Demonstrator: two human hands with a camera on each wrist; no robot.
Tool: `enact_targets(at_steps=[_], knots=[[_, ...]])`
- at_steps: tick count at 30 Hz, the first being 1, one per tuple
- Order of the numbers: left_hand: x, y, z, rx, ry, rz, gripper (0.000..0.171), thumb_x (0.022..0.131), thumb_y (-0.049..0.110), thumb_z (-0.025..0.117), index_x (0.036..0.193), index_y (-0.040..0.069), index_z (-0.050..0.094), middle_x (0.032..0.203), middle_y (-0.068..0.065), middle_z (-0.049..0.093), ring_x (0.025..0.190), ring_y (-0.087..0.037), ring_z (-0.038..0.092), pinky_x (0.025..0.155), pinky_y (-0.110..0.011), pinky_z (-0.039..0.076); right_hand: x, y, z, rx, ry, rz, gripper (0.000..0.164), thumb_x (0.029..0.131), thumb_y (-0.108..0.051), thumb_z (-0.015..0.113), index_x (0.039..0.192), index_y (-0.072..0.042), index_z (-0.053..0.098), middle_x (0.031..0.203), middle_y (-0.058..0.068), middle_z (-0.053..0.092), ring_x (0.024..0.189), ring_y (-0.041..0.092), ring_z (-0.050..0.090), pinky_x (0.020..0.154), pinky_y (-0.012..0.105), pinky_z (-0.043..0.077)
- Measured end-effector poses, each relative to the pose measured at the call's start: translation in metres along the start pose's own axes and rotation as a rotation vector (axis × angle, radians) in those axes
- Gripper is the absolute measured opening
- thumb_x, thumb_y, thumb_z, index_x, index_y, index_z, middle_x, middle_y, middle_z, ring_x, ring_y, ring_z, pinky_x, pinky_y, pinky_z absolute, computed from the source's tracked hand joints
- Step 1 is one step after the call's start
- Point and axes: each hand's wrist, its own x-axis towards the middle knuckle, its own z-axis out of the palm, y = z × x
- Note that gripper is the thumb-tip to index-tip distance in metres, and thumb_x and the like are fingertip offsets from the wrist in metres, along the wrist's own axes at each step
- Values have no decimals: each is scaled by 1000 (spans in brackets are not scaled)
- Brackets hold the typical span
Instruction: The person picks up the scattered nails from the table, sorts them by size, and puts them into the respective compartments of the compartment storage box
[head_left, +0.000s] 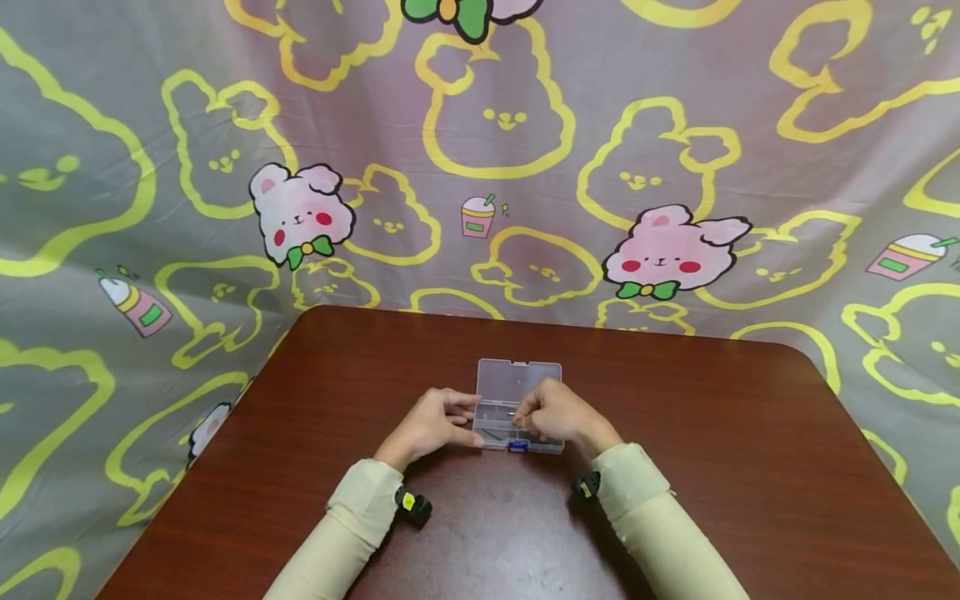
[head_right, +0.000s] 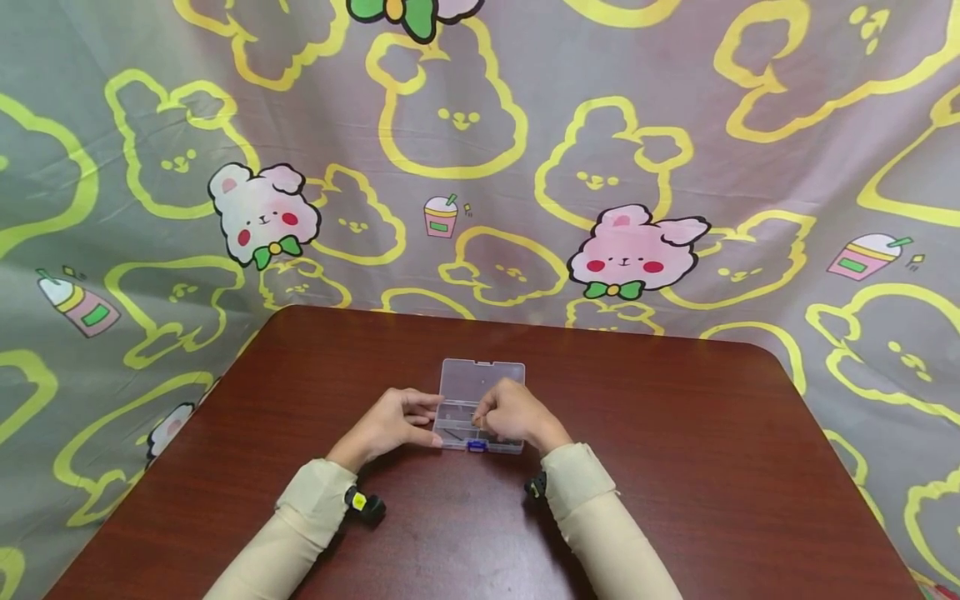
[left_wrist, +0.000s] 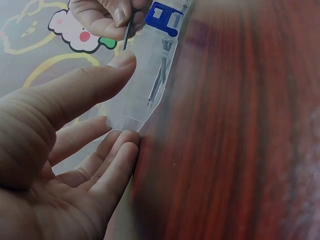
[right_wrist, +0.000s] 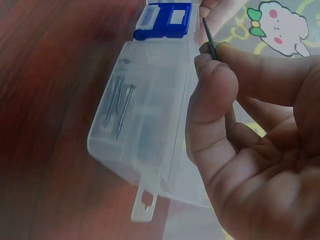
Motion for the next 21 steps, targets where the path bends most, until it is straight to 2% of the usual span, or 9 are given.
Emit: enact_targets(at_steps=[6, 11, 21], knots=[[0, 2, 1, -1, 0, 0, 65, 70, 3, 92, 129, 0, 67, 122, -15, 64, 105, -26, 65, 90, -34, 56, 6, -5, 3, -19, -7, 6, 14, 85, 6, 63, 83, 2, 77, 62, 1, 60, 50, 10, 50, 49, 25, 45], [0, 1, 1, -9, -1, 0, 65, 70, 3, 92, 129, 0, 67, 122, -14, 64, 105, -25, 65, 90, -33, 56, 11, -8, 4, -68, -4, -20, 18, 78, 9, 62, 80, 1, 77, 69, 1, 65, 50, 11, 51, 49, 27, 49], [1, 1, 0, -21, -6, 0, 64, 69, 1, 92, 128, -1, 67, 122, -15, 64, 105, -26, 65, 90, -33, 56, 13, -9, 11, -68, -7, -12, 9, 83, 7, 72, 82, 0, 77, 74, 2, 69, 55, 13, 58, 53, 28, 53]])
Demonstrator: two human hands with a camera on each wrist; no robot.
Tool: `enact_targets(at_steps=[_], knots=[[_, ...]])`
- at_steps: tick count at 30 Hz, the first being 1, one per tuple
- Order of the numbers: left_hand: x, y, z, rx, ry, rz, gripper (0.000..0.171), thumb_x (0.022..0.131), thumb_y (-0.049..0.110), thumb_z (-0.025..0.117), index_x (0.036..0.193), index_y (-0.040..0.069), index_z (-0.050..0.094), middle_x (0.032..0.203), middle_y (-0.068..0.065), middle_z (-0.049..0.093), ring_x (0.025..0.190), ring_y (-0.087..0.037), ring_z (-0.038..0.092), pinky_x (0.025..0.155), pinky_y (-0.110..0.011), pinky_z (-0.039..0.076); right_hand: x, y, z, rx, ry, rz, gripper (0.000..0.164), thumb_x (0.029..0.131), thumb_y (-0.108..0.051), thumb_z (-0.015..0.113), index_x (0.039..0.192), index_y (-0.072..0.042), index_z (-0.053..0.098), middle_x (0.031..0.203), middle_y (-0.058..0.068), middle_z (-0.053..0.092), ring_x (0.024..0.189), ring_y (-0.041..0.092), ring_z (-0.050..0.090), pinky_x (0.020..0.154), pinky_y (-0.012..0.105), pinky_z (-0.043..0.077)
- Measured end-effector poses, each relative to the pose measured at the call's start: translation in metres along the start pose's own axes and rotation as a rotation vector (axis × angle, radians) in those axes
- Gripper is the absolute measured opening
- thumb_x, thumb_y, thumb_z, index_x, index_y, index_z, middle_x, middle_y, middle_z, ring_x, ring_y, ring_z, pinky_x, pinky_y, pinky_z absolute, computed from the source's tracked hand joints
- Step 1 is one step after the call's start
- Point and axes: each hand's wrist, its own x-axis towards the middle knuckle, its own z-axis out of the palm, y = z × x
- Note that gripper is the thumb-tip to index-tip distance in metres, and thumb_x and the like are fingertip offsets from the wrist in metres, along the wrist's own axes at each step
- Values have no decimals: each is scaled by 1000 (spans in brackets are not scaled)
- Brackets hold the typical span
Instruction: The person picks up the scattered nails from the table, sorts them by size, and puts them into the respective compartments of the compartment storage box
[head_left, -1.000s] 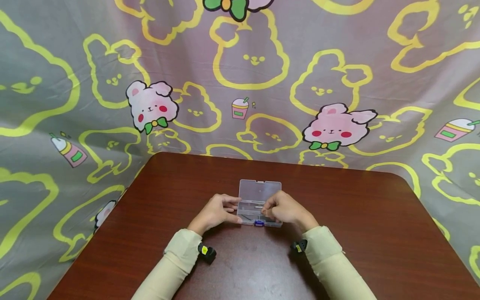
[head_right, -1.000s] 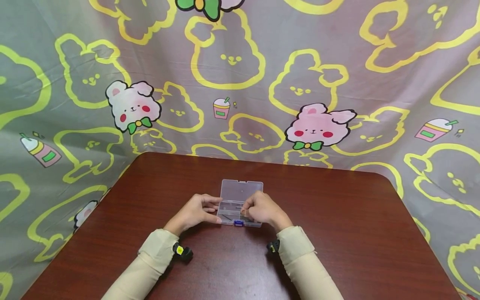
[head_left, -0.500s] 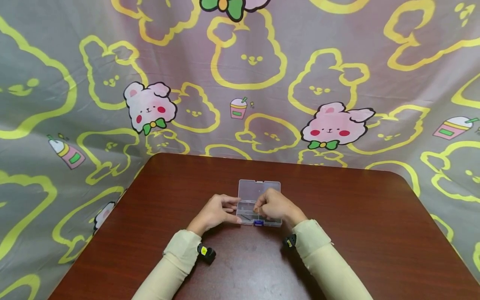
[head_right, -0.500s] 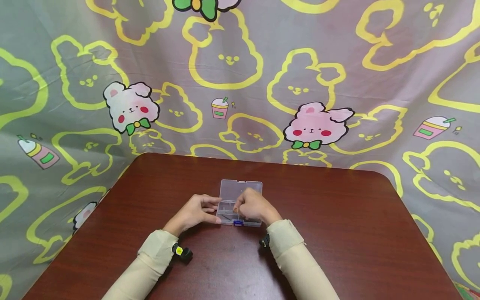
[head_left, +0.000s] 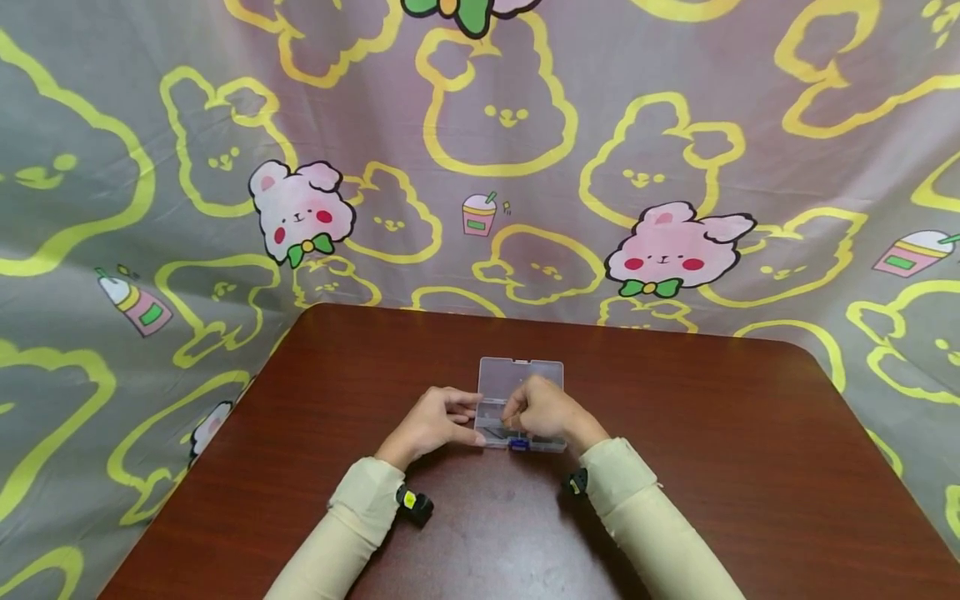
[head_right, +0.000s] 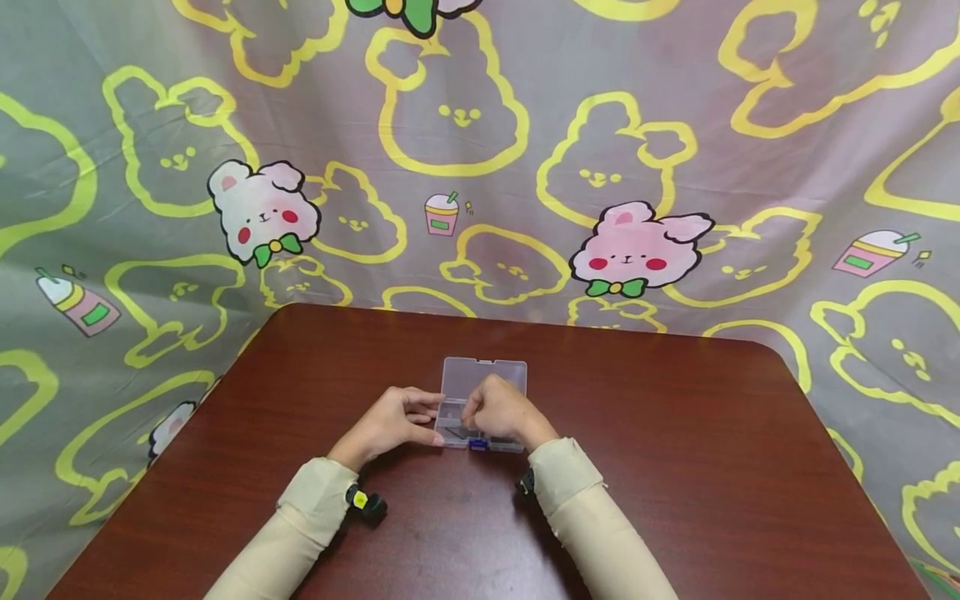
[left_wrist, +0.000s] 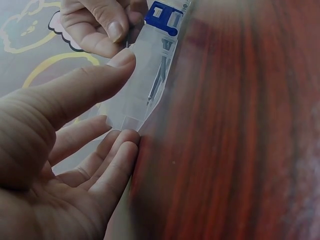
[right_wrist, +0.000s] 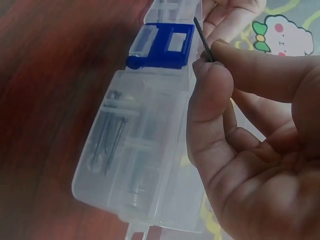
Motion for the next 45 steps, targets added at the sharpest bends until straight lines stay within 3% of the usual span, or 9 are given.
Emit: enact_targets(at_steps=[5, 9, 17, 26, 33, 45], knots=[[1, 2, 1, 3, -7, -2, 65, 69, 1, 92, 128, -1, 67, 121, -16, 64, 104, -26, 65, 90, -33, 56, -2, 2, 0, 39, 0, 18, 6, 82, 3, 79, 87, 0, 78, 73, 2, 70, 57, 17, 61, 55, 30, 55], [1, 2, 1, 20, 0, -4, 64, 69, 3, 93, 128, 1, 68, 121, -14, 64, 104, -25, 66, 89, -33, 56, -7, 4, -4, 83, 11, 28, 6, 84, 2, 77, 91, 0, 78, 77, 3, 70, 58, 16, 60, 56, 31, 54], [1, 3, 1, 27, 10, -4, 64, 69, 3, 93, 128, 2, 69, 118, -13, 64, 103, -25, 66, 89, -32, 56, -27, 12, -25, 74, 26, -9, 4, 87, 2, 74, 88, 1, 78, 71, 4, 66, 53, 12, 50, 48, 27, 43], [-1, 3, 2, 31, 5, -16, 64, 69, 5, 93, 128, 2, 68, 119, -13, 65, 104, -24, 66, 89, -33, 56, -50, 29, -39, 60, 15, -29, 3, 85, -1, 78, 86, 2, 76, 76, 4, 69, 56, 19, 58, 56, 45, 57], [0, 0, 1, 34, 8, -13, 64, 69, 5, 93, 128, 3, 69, 117, -12, 65, 104, -24, 66, 89, -33, 56, -68, 34, -45, 60, -12, -10, 11, 80, 3, 80, 76, -4, 74, 70, 3, 65, 56, 15, 53, 51, 43, 55], [-1, 0, 1, 28, 10, -12, 65, 68, 4, 93, 128, 2, 68, 116, -12, 65, 103, -24, 66, 89, -32, 56, -87, 45, -49, 68, -19, 28, 8, 83, -4, 81, 79, -6, 74, 73, 3, 66, 61, 17, 55, 53, 42, 56]])
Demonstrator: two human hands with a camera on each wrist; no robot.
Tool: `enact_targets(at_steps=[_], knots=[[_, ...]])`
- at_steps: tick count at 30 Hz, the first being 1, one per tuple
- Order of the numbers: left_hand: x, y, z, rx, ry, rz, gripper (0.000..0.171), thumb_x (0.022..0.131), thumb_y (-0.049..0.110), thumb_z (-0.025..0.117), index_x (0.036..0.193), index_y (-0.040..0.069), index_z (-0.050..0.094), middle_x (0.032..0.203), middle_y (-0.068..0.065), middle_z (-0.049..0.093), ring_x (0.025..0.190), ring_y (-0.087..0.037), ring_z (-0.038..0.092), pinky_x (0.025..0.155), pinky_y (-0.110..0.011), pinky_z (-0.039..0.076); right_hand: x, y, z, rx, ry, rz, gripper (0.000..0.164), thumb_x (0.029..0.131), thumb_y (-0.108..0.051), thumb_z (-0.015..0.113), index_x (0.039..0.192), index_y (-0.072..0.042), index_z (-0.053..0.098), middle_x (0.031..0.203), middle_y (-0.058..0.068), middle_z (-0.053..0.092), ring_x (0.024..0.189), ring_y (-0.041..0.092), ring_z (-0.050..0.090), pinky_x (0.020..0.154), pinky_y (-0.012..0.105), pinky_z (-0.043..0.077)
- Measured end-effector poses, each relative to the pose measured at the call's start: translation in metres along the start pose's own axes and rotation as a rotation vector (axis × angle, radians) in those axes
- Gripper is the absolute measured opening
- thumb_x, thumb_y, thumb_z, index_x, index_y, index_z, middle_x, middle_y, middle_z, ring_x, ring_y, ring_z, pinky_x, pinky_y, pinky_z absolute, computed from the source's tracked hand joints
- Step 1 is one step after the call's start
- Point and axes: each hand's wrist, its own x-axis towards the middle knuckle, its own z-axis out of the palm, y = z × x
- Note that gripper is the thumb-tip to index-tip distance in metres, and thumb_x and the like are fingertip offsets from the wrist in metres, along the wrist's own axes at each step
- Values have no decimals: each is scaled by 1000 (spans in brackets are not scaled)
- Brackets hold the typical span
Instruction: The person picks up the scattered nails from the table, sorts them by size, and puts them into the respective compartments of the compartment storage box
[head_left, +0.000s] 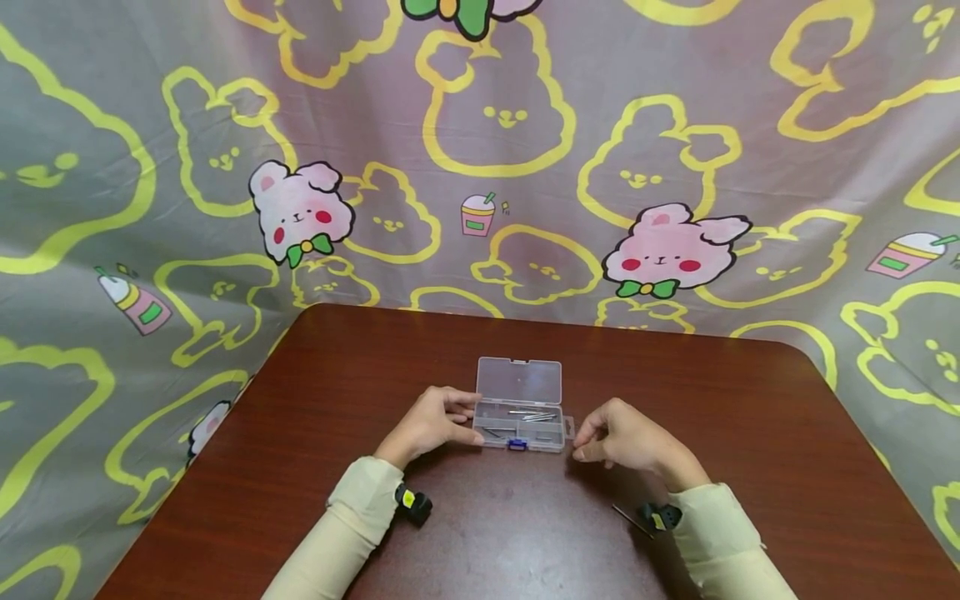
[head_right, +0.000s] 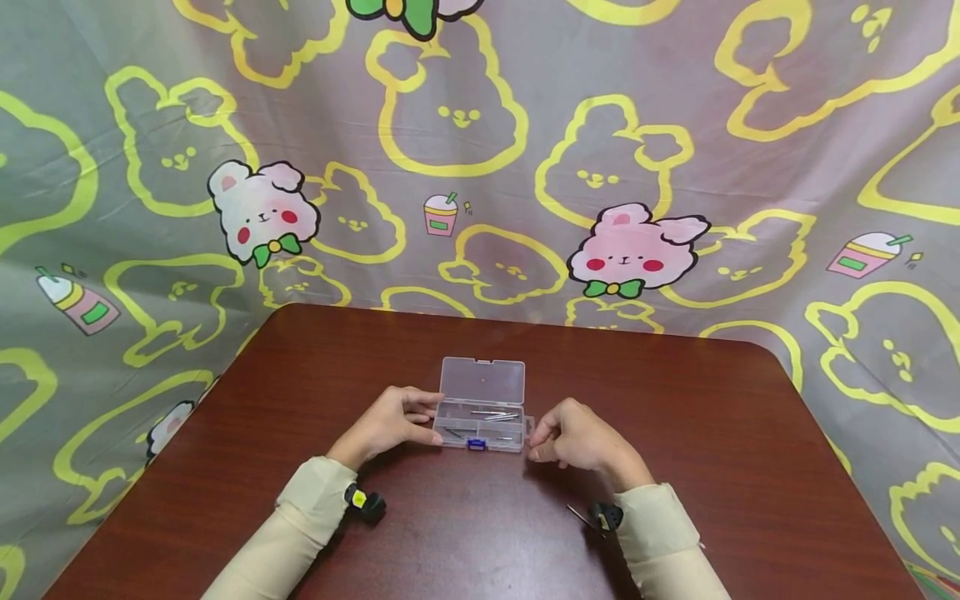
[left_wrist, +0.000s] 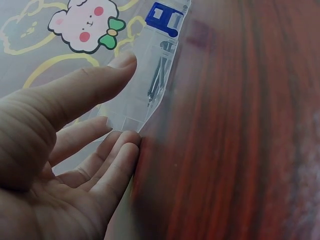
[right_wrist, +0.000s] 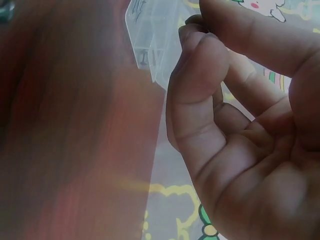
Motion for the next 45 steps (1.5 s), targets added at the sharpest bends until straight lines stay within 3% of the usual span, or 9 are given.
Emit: enact_targets(at_steps=[8, 20, 34, 45], knots=[[0, 0, 0, -11, 3, 2, 64, 68, 3, 93, 127, 1, 69, 116, -14, 66, 103, -24, 66, 89, -32, 56, -9, 10, 0, 36, -29, 15, 8, 83, -3, 81, 79, -5, 74, 72, 10, 68, 59, 16, 55, 51, 37, 55], [0, 0, 1, -8, 1, 3, 65, 68, 3, 93, 128, 0, 68, 117, -14, 65, 103, -25, 67, 88, -33, 57, -20, 20, 2, 82, -52, 24, 9, 81, -1, 82, 78, -5, 75, 68, 7, 68, 57, 16, 55, 48, 32, 52], [0, -1, 0, -2, 6, -1, 65, 68, 3, 93, 128, 1, 68, 117, -14, 65, 103, -25, 66, 89, -33, 56, -32, 35, 9, 31, -87, 15, 15, 71, -1, 87, 77, -4, 73, 64, 4, 67, 52, 12, 56, 46, 27, 49], [1, 0, 0, -1, 3, -1, 64, 68, 4, 93, 128, 1, 69, 116, -14, 65, 102, -24, 66, 88, -32, 57, -38, 31, 10, -125, -45, 16, 26, 62, -7, 94, 71, -10, 69, 60, -3, 63, 55, 13, 57, 48, 27, 48]])
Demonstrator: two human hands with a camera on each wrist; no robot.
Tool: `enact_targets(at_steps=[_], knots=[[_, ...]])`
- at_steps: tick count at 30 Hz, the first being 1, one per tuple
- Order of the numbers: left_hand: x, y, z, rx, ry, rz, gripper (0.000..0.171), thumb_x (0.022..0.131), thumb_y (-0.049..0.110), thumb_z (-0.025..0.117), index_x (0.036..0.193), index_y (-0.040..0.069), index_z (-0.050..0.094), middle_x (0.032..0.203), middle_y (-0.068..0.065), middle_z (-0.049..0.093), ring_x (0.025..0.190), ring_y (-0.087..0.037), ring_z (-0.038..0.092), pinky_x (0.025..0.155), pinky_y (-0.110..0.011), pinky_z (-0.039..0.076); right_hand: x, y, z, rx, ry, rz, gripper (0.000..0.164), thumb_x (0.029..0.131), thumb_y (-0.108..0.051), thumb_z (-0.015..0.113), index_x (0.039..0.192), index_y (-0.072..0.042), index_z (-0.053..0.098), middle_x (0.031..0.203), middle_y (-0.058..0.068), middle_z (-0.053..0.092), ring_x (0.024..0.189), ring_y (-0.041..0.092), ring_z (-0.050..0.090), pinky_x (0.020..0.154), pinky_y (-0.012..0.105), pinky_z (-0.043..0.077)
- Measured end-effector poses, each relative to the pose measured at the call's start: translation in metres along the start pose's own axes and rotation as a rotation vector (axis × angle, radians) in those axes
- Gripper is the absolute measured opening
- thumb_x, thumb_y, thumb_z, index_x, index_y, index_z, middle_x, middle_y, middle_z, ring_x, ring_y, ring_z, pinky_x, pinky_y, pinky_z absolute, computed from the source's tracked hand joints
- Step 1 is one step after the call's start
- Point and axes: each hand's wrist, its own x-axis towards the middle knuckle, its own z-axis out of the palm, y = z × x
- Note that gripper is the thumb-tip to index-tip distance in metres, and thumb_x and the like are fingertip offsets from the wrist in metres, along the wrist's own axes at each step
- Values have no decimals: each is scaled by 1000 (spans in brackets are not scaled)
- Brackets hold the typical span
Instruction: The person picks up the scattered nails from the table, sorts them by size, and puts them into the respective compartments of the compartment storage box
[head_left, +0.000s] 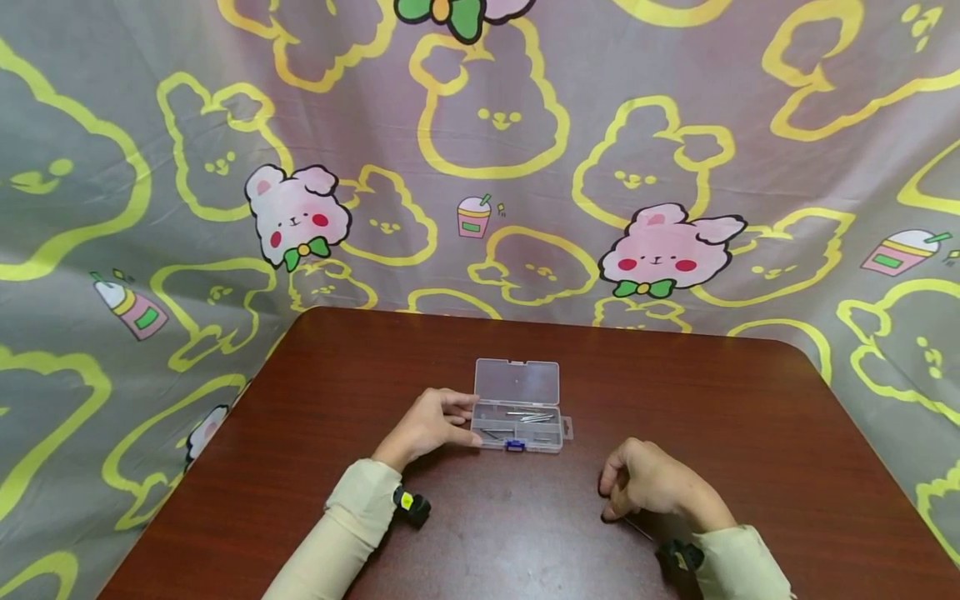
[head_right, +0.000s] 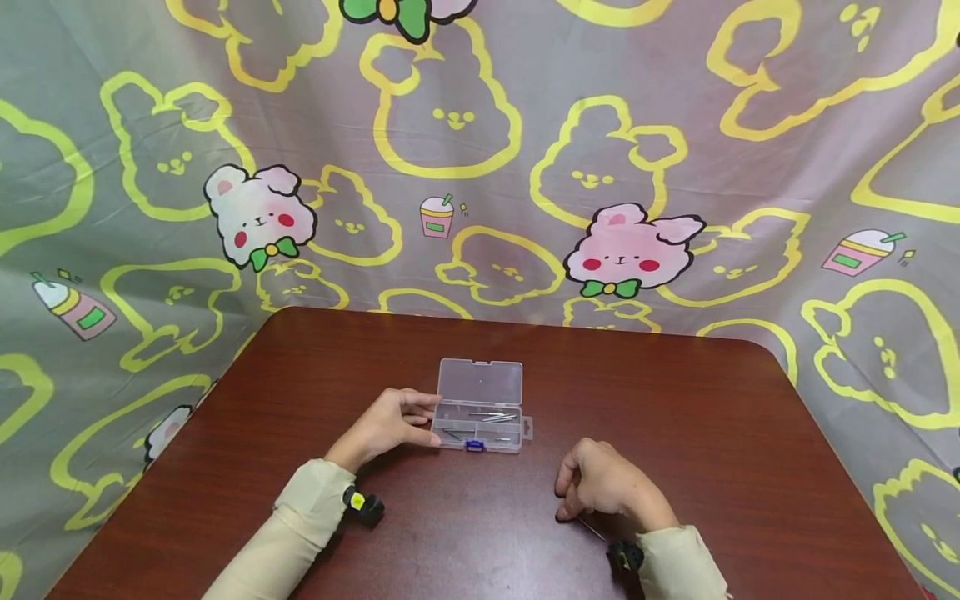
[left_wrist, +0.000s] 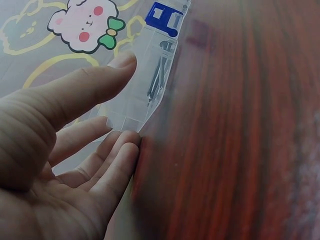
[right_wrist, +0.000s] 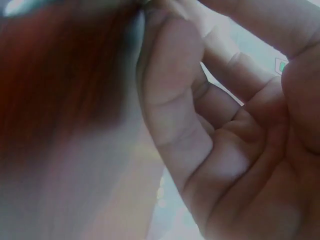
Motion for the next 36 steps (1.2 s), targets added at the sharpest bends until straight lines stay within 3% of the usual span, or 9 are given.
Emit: enact_targets(at_steps=[4, 11, 16, 20, 24, 28, 36], knots=[[0, 1, 1, -5, 6, -5, 64, 68, 4, 94, 127, 1, 69, 115, -14, 65, 102, -24, 66, 88, -33, 57, -4, 0, 0, -51, 16, -5, 29, 59, -6, 95, 68, -12, 69, 58, -5, 61, 55, 13, 57, 48, 29, 48], [0, 1, 1, -6, 14, -12, 65, 68, 4, 94, 127, 2, 69, 115, -14, 66, 102, -24, 66, 89, -33, 56, -4, 1, 1, -48, 24, 15, 26, 60, -2, 92, 65, -16, 71, 54, -8, 60, 47, 10, 55, 44, 30, 48], [0, 1, 2, -19, 12, 3, 65, 67, 1, 93, 127, -1, 68, 118, -16, 65, 103, -27, 66, 89, -33, 56, -4, 2, 0, -90, 26, -42, 25, 61, 2, 85, 66, -17, 70, 55, -11, 58, 47, 7, 53, 44, 27, 47], [-11, 22, 2, -37, 1, 21, 63, 70, -6, 89, 127, -9, 64, 122, -25, 62, 108, -38, 63, 93, -40, 55, -3, 2, -3, -117, 34, -108, 23, 65, 3, 78, 67, -19, 73, 62, -14, 60, 54, 3, 50, 47, 23, 44], [-21, 40, 1, -41, -3, 21, 60, 72, -10, 86, 127, -13, 62, 123, -30, 60, 110, -45, 61, 95, -45, 54, -3, 1, -10, -65, 45, -141, 21, 74, 4, 73, 72, -16, 77, 64, -13, 63, 54, 2, 48, 47, 21, 43], [-18, 36, 1, -41, -5, 16, 59, 73, -10, 85, 127, -14, 62, 125, -30, 59, 110, -45, 60, 95, -45, 53, -3, -1, -15, 29, 57, -98, 19, 78, 7, 71, 77, -10, 78, 63, -5, 65, 50, 7, 52, 47, 24, 47], [-4, 6, 3, -31, 6, 21, 64, 70, -7, 89, 128, -9, 64, 126, -25, 61, 109, -40, 62, 94, -43, 54, -1, -1, -18, 154, 99, -32, 18, 78, 11, 62, 82, 1, 76, 70, 8, 69, 55, 17, 60, 51, 33, 56]])
